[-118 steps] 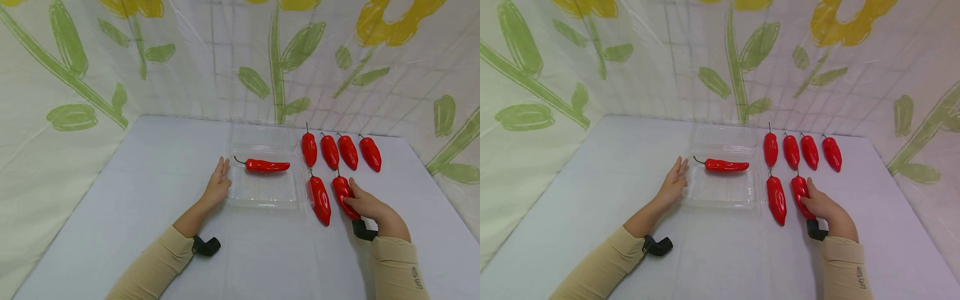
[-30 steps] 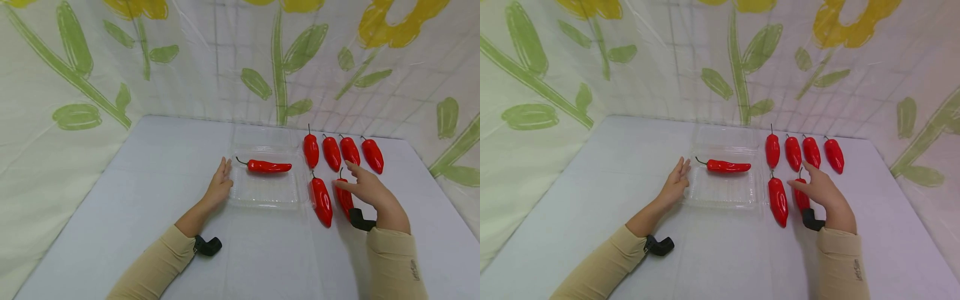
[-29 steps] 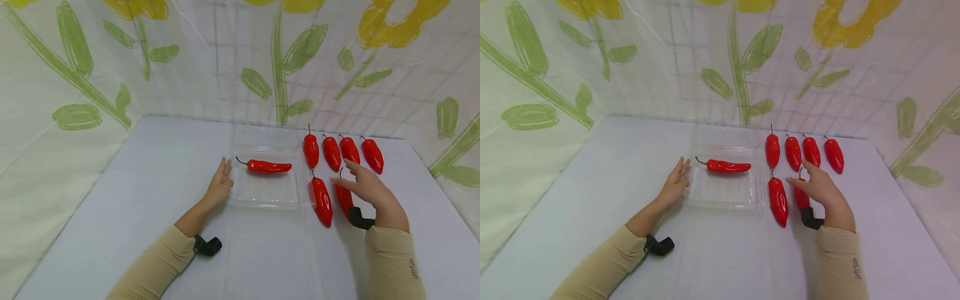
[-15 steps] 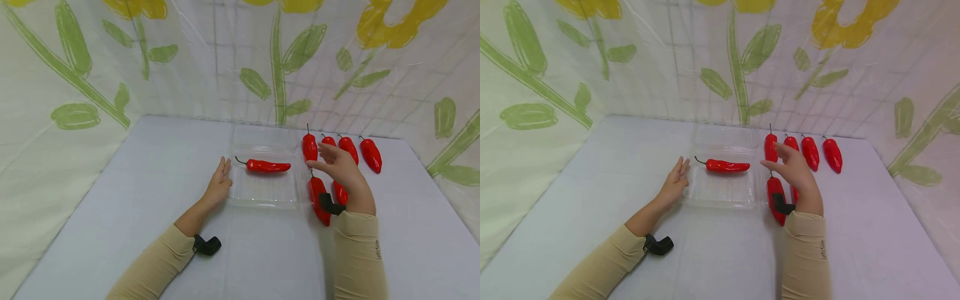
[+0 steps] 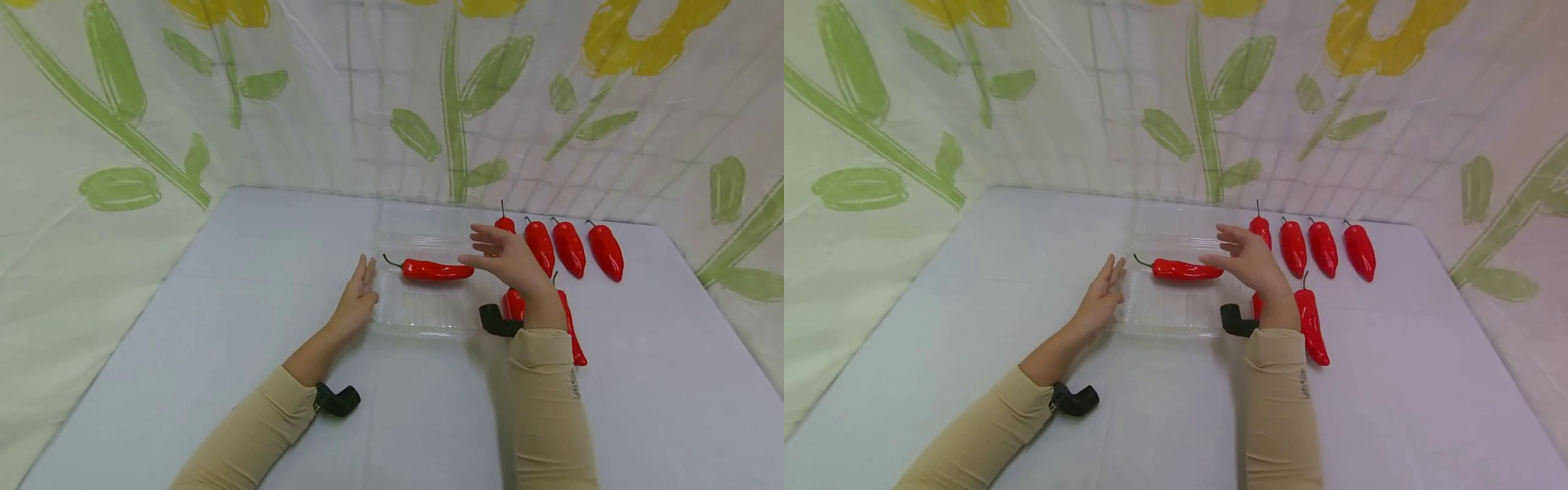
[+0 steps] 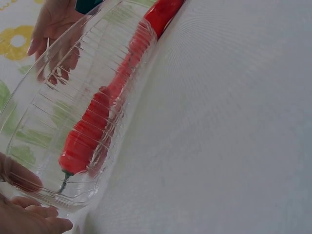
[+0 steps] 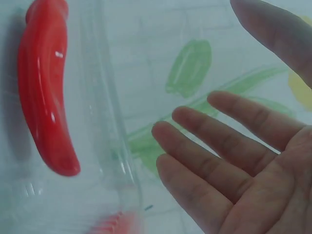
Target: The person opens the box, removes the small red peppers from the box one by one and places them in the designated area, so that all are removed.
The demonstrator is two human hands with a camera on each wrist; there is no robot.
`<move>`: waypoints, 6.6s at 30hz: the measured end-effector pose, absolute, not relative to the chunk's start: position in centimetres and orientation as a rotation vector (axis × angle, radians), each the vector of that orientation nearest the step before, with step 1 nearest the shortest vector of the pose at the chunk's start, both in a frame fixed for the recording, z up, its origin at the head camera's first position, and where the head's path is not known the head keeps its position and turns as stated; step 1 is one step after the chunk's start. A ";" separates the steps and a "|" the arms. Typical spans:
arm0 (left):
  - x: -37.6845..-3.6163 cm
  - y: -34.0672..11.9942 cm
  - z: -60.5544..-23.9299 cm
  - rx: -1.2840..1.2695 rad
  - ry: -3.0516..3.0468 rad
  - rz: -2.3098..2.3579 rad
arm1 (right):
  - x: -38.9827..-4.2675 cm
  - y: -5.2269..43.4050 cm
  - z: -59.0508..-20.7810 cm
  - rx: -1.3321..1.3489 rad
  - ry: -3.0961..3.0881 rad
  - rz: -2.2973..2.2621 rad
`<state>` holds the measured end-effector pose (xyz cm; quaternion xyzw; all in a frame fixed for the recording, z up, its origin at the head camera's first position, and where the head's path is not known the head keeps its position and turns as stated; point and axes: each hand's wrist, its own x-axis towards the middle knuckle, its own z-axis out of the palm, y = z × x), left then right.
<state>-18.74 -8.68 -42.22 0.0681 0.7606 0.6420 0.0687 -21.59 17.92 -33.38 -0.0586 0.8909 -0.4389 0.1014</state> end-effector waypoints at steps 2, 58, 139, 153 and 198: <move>-18.8 -8.7 -42.2 0.209 2.295 1.929 | -22.0 17.4 -33.6 -0.195 2.604 -1.294; -18.6 -8.6 -42.2 0.238 2.269 1.983 | -25.3 12.2 -38.0 -0.359 2.437 -0.820; -18.6 -8.9 -42.3 0.252 2.283 1.971 | -14.9 27.3 -36.9 0.193 2.912 -1.106; -18.6 -9.0 -42.4 0.255 2.280 1.964 | -14.0 30.2 -38.7 0.386 2.922 -1.128; -17.1 -8.9 -39.5 0.273 2.272 1.920 | -14.1 34.9 -40.7 0.428 2.715 -0.869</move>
